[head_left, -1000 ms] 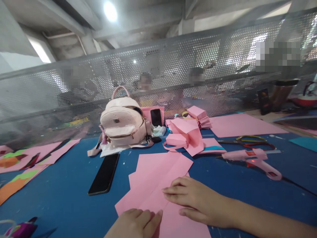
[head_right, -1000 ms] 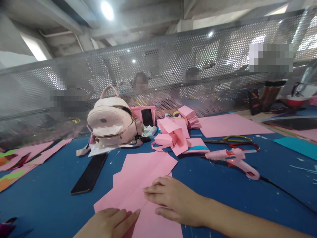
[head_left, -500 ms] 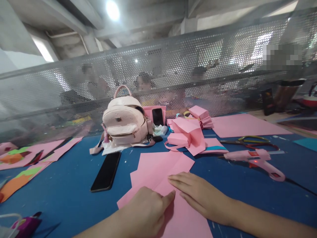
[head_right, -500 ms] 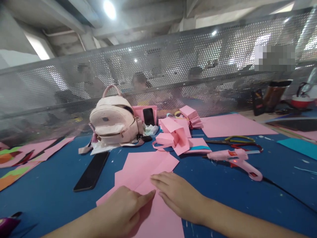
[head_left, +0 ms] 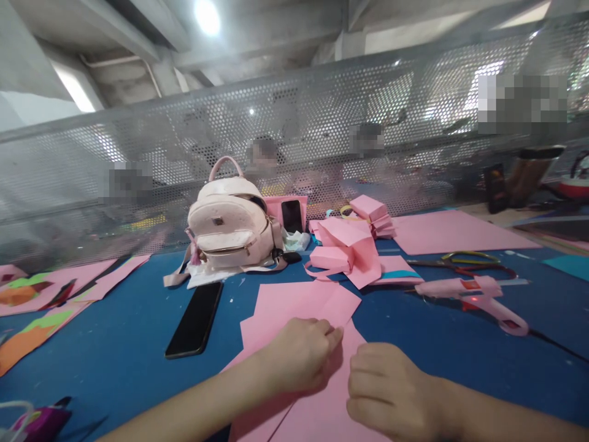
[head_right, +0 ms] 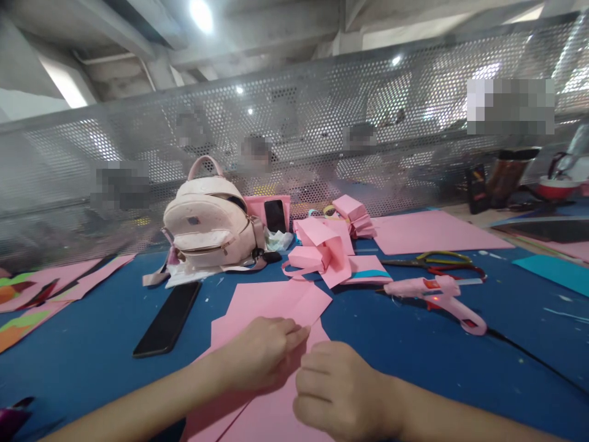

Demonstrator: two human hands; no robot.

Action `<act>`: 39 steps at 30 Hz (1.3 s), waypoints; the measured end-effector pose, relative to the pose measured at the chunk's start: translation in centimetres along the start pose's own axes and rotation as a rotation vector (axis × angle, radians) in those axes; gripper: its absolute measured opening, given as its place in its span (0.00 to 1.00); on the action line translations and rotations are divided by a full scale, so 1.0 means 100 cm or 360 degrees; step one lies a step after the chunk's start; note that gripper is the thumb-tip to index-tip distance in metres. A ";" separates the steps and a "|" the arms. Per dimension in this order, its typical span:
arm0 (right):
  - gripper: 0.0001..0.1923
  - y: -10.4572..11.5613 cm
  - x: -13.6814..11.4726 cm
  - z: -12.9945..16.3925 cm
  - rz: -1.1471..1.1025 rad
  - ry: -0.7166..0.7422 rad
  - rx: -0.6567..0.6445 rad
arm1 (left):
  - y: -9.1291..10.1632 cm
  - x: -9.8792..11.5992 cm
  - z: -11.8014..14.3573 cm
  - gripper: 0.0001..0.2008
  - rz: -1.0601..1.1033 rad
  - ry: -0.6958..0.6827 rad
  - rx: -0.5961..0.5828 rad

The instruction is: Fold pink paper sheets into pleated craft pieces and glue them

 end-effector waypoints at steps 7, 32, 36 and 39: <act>0.19 -0.007 0.004 0.004 -0.0015 -0.0017 -0.0094 | -0.003 -0.006 -0.031 0.14 0.0004 0.0027 -0.0002; 0.16 -0.020 0.012 0.008 -0.0168 -0.0090 -0.0225 | -0.010 -0.011 -0.086 0.13 0.0011 0.0048 -0.0050; 0.14 -0.021 0.015 0.008 -0.0245 -0.0158 -0.0227 | -0.013 -0.012 -0.076 0.20 0.0034 0.0104 -0.0026; 0.13 -0.020 0.018 0.008 -0.0307 -0.0224 -0.0218 | -0.013 -0.012 -0.071 0.20 0.0045 0.0116 -0.0015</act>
Point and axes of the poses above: each hand's wrist, its own z-axis away from the middle knuckle, its own y-axis out of the back of the hand, x = y × z, the point moved 8 cm from there along -z, towards the middle knuckle
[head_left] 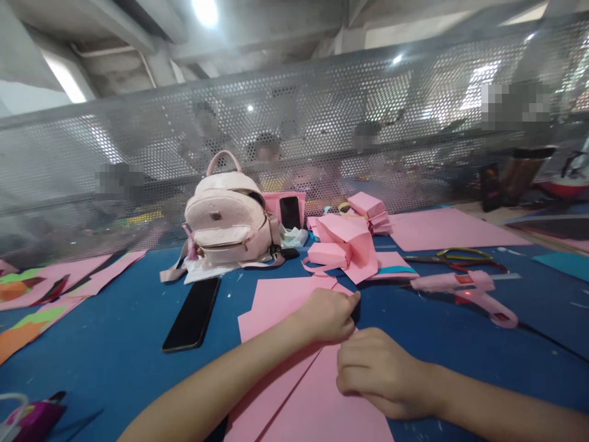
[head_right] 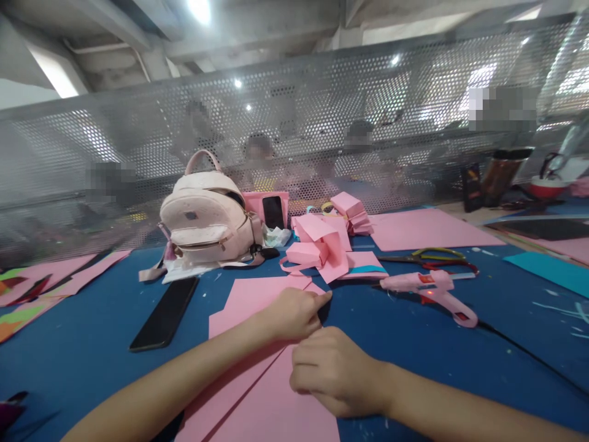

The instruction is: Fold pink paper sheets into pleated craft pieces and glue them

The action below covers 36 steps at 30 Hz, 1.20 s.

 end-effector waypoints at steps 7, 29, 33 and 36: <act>0.14 0.003 0.004 0.001 -0.0086 -0.0085 0.0063 | 0.000 0.005 0.005 0.19 -0.0023 0.0019 0.0016; 0.13 0.011 0.012 0.002 -0.0261 -0.0355 0.0179 | 0.017 0.024 0.129 0.07 0.0025 0.0062 0.0131; 0.12 0.011 0.008 0.000 -0.0286 -0.0303 0.0159 | 0.017 0.027 0.172 0.12 -0.0072 0.0080 0.0167; 0.13 0.011 0.007 -0.002 -0.0301 -0.0282 0.0165 | 0.003 0.032 0.204 0.22 -0.0321 -0.0051 0.0178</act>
Point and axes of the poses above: each hand's wrist, its own z-axis away from the middle knuckle, its own y-axis out of the back of the hand, x = y × z, the point moved 8 cm from there along -z, towards the middle knuckle
